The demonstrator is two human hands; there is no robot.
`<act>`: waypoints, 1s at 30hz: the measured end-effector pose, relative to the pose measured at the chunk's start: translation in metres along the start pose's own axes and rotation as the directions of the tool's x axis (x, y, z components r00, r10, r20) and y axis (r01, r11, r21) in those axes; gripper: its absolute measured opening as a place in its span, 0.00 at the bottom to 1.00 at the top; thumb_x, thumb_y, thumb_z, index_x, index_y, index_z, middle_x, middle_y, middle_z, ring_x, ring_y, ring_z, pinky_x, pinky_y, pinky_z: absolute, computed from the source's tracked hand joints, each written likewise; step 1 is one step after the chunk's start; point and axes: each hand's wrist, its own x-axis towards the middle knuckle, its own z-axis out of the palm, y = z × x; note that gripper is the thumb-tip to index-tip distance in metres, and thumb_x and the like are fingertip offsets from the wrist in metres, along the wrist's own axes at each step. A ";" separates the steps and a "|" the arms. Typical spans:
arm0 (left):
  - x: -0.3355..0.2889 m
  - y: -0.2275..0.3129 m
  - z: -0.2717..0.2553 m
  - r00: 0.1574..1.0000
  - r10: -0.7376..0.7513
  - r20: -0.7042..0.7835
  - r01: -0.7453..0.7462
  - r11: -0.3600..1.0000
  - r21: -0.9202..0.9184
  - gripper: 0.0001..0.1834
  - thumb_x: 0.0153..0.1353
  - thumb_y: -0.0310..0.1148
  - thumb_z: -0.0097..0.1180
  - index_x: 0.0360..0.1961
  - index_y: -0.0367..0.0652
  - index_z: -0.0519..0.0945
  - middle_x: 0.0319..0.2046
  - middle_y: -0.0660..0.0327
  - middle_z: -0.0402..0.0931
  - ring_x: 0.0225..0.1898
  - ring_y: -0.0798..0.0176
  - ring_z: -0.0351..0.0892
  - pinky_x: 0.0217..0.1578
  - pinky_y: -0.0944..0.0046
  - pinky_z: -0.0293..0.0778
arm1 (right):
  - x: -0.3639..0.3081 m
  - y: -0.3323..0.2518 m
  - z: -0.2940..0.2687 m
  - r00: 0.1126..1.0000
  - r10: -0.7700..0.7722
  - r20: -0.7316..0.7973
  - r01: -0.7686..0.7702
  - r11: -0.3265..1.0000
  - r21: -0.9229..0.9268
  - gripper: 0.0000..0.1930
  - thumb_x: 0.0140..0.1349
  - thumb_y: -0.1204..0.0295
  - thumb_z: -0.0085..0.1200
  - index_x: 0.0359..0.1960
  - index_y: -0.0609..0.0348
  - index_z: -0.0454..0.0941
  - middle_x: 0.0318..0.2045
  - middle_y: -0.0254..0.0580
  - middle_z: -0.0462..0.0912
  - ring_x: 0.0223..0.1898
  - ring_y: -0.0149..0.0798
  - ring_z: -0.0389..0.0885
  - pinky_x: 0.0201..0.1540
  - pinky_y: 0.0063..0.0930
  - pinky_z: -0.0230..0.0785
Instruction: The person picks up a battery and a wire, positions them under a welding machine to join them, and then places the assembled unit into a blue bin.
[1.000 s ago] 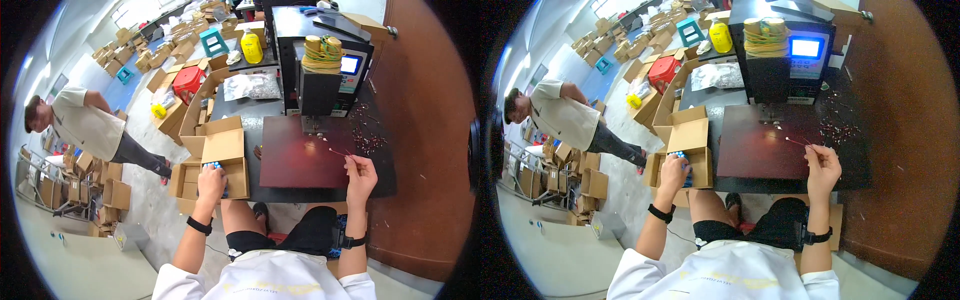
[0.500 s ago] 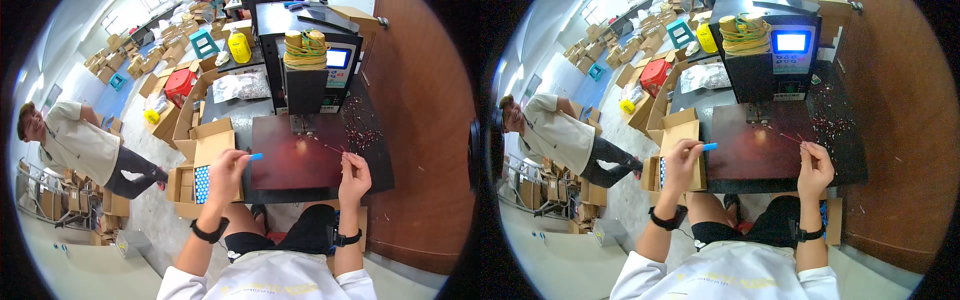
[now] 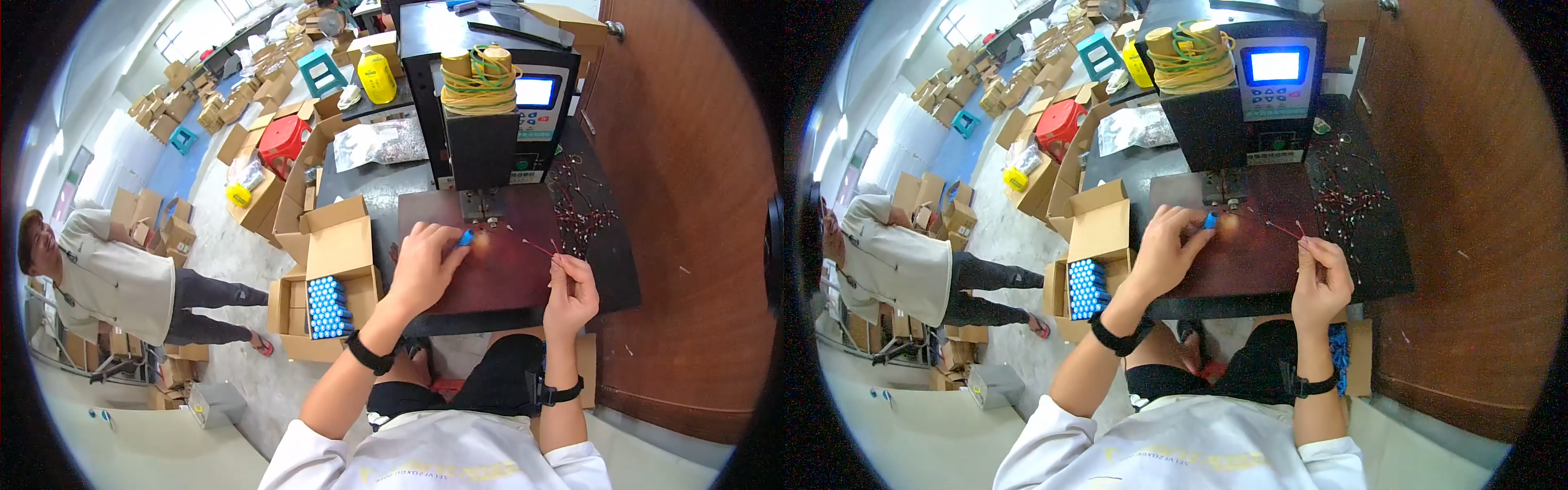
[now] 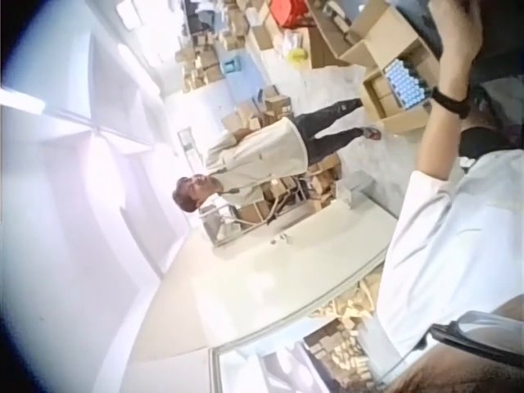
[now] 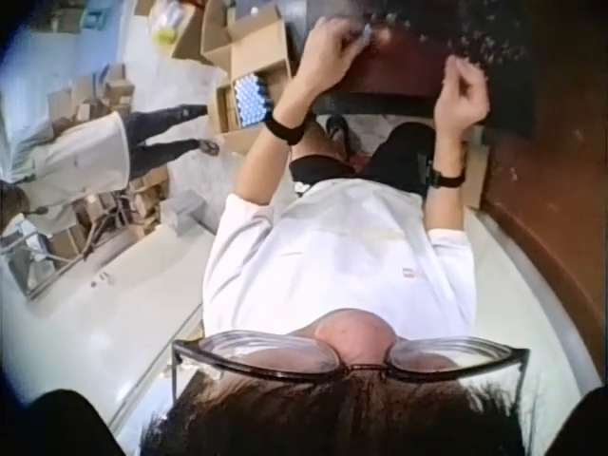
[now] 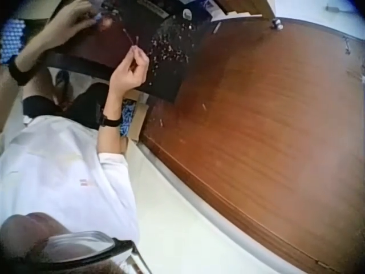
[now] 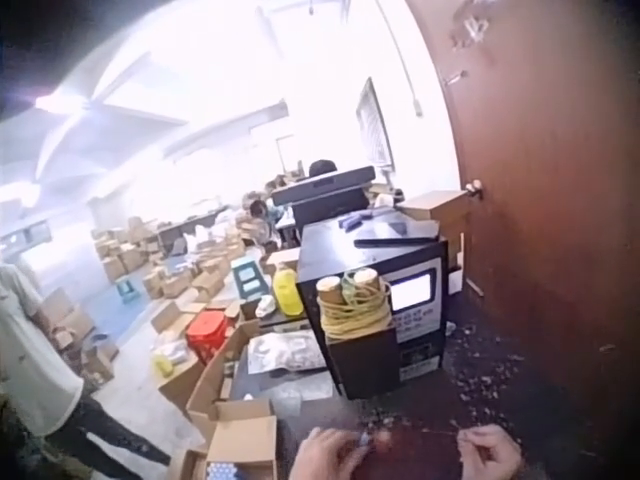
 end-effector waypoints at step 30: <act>0.015 0.003 0.035 0.959 -0.275 -0.062 0.243 0.918 -0.313 0.14 0.55 0.35 0.69 0.36 0.38 0.80 0.30 0.54 0.78 0.36 0.51 0.77 0.42 0.52 0.70 | 0.005 -0.018 0.008 0.979 0.199 -0.043 -0.191 0.971 0.146 0.04 0.67 0.81 0.61 0.41 0.66 0.81 0.41 0.45 0.84 0.30 0.27 0.78 0.29 0.18 0.71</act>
